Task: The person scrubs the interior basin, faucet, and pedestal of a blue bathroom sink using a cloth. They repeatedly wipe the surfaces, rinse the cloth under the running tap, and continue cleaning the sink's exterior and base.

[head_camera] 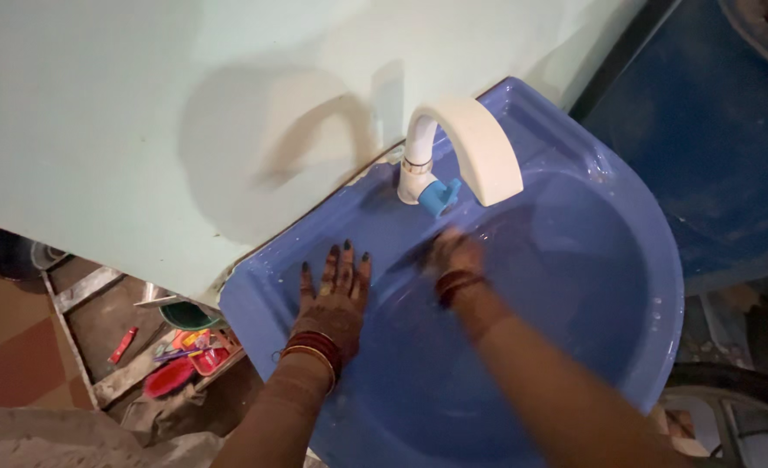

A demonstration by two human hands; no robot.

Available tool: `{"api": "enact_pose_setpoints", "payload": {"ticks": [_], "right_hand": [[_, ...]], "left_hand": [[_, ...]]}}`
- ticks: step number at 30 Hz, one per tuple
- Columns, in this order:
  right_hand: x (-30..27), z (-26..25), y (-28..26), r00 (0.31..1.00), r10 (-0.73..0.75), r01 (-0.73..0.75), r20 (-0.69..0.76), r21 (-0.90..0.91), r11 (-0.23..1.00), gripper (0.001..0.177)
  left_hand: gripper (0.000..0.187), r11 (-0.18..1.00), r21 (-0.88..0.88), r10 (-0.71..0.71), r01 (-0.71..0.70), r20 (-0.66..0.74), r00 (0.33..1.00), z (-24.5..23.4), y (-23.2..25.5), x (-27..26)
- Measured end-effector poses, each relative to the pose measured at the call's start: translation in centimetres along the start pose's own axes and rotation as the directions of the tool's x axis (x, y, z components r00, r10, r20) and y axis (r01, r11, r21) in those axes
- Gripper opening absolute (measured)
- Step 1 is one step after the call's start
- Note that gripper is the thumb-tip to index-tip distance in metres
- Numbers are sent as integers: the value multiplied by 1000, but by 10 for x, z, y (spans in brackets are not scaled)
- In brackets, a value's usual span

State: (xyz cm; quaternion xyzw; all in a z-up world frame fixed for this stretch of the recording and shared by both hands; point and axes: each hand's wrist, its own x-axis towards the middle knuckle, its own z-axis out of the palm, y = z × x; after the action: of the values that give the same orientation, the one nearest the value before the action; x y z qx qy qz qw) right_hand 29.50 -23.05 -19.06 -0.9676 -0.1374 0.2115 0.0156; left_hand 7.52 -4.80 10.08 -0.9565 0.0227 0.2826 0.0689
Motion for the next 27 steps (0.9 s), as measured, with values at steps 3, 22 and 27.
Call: {"api": "enact_pose_setpoints", "payload": {"ticks": [3,22,27], "right_hand": [[6,-52,45,914,402,-206,53,914,348,30],[-21,-95,49,917,375,-159,136,987,33,27],[-24,-89,33,910,338,-32,-242,769,638,22]], "left_hand": [[90,1000,16,-4,4,8,1000,-2,1,-5],[96,995,97,-11,16,-44,999,4,1,-2],[89,999,29,-12,15,-82,997,6,2,-1]]}}
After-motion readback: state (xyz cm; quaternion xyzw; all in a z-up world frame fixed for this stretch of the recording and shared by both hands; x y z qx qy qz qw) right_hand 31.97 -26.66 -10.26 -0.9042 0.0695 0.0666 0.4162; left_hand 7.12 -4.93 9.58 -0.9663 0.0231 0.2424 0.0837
